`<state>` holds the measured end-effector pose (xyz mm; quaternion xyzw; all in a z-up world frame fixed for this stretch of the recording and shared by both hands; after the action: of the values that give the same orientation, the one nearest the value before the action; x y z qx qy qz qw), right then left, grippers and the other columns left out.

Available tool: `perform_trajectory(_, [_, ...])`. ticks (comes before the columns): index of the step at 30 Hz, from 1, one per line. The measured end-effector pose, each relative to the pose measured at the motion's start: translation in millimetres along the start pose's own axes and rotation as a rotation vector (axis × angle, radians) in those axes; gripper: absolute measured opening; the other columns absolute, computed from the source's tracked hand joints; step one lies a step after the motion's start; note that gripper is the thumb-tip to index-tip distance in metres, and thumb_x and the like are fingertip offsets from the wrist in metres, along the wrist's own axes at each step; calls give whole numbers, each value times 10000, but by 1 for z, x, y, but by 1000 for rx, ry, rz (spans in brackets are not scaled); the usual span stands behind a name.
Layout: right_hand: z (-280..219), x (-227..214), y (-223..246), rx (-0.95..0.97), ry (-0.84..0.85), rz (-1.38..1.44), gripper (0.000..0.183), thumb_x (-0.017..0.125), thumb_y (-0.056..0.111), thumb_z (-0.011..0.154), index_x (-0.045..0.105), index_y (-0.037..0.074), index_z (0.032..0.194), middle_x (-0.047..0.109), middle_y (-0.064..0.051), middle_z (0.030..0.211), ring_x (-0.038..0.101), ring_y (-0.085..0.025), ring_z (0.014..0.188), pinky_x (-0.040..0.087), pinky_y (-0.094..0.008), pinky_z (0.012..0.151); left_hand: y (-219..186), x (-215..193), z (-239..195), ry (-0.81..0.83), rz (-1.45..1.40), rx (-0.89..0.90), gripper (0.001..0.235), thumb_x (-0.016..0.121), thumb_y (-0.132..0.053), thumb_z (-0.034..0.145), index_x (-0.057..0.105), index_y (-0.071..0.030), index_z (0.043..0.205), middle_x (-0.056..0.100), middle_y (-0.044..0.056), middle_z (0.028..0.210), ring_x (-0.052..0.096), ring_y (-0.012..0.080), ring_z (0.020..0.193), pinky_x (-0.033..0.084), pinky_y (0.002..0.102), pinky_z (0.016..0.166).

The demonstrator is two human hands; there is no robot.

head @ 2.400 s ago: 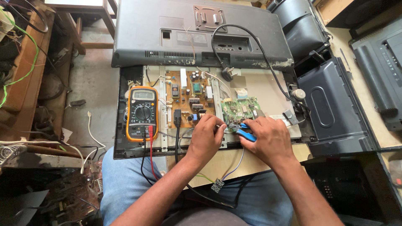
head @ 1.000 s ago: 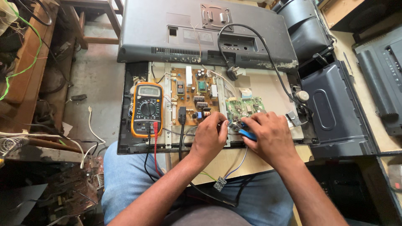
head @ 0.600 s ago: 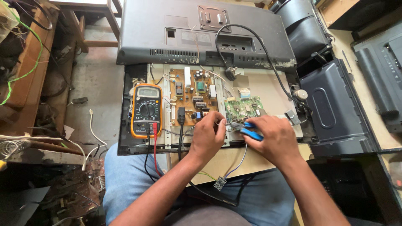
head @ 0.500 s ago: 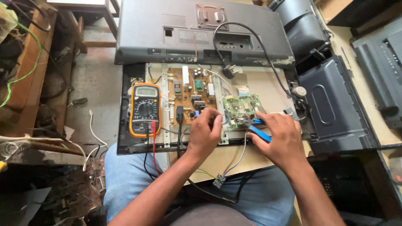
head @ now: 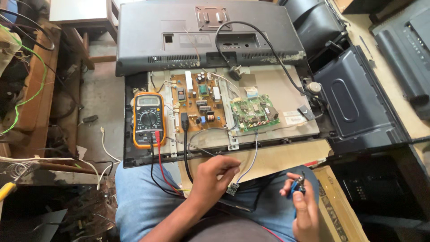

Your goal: The person is repairing a television circuit board while sitting on the floor. They use a multimeter to test components on the board, then use wire strippers to prepare a wire, and finally use a soldering iron to work on the circuit board.

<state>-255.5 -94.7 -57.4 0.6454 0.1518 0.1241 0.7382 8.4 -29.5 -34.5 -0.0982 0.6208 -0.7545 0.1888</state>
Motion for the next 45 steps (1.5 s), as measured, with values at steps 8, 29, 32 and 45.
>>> perform_trajectory(8, [-11, 21, -33, 377, 213, 600, 413, 734, 145, 918, 506, -10, 1226, 547, -91, 1009, 515, -143, 795, 435, -292, 697, -34, -13, -25, 80, 215, 269, 121, 734, -3, 882, 688, -22, 993, 733, 107, 1015, 723, 285, 967, 573, 358, 843])
perform_trajectory(29, [-6, 51, 8, 400, 295, 611, 610, 522, 110, 977, 313, -45, 1529, 617, -192, 1214, 597, -348, 1242, 457, -529, 1108, 4, -2, -22, 26, -235, -188, 101, 728, -24, 917, 702, 41, 990, 791, 78, 898, 766, 111, 874, 619, 249, 770])
perform_trajectory(32, [-10, 54, 0, 397, 279, 497, 523, 533, 81, 943, 420, -57, 1435, 625, -136, 1139, 612, -249, 1138, 482, -469, 1050, 7, -3, -24, 16, -270, -212, 90, 699, -11, 918, 665, 36, 987, 790, 81, 928, 779, 127, 911, 636, 264, 821])
perform_trajectory(45, [-4, 70, -4, 237, 363, 29, 198, 620, 144, 963, 622, -12, 1085, 653, -74, 925, 607, -169, 921, 480, -310, 880, -34, -2, 28, 24, 163, 299, 227, 732, -13, 897, 766, -77, 1112, 748, 90, 1011, 746, 210, 884, 588, 304, 741])
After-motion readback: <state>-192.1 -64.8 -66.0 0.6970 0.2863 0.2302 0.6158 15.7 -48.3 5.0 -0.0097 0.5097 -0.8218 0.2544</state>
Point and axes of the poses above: each hand's wrist, its own z-axis towards the middle knuckle, its own x-axis out of the palm, y = z × x, the point moved 5 cm from there along z, towards the middle knuckle
